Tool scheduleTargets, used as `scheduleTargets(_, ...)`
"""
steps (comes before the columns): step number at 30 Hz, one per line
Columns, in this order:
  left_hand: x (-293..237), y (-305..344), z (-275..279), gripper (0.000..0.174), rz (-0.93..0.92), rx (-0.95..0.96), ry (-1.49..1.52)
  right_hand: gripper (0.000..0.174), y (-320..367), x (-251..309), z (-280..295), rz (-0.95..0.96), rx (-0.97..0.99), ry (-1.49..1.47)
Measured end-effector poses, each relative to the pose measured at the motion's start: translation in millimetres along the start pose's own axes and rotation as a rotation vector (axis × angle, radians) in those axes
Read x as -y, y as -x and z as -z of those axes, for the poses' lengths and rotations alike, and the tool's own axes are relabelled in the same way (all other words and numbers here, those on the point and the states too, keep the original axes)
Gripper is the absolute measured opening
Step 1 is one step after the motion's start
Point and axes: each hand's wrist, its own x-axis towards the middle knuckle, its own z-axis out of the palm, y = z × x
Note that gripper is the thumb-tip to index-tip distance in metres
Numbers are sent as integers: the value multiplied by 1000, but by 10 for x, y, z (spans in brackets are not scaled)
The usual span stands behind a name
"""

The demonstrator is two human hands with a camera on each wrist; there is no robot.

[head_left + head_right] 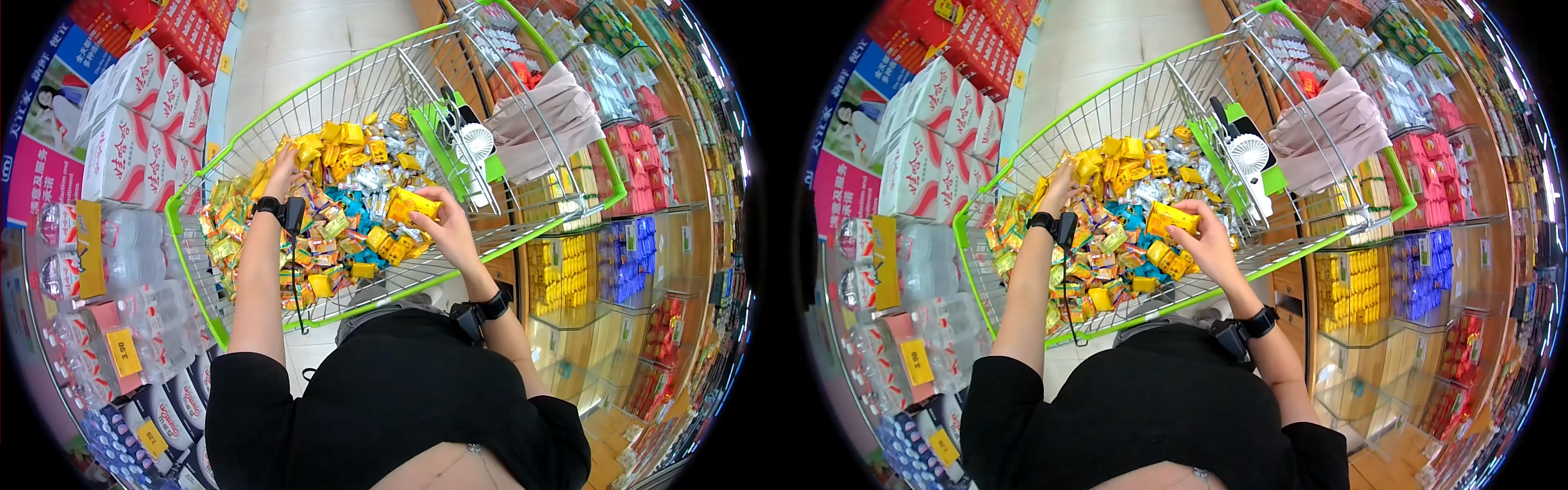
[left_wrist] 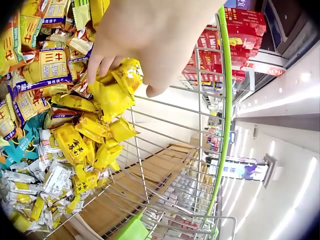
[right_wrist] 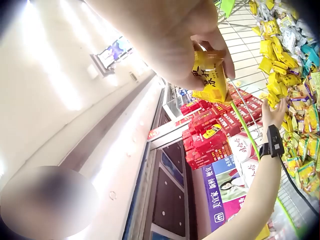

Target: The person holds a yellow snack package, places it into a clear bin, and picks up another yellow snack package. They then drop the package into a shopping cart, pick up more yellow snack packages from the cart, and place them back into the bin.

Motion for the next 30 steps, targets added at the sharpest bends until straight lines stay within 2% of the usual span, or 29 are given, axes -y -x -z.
scheduleTargets(2, -41, 61, -45, 56, 21, -13, 20, 31, 7, 32, -6, -20, 24, -145)
scheduleTargets(5, 73, -39, -28, 55, 26, -5, 55, 36, -20, -9, 21, 35, -6, -131)
scheduleTargets(6, 91, -53, -56, 53, 29, -36, 71, 40, 0, 116, 2, -4, -5, -225)
scheduleTargets(17, 263, -122, -65, 43, -97, -177, 233, 42, 20, 111, 88, 27, -26, -235)
scheduleTargets(21, 248, 7, -69, 42, -106, -252, 268, 42, 45, 111, 108, 44, -13, -263)
scheduleTargets(30, 48, 582, -102, 33, -241, -183, 197, 41, 183, 267, 221, 46, 18, -320)
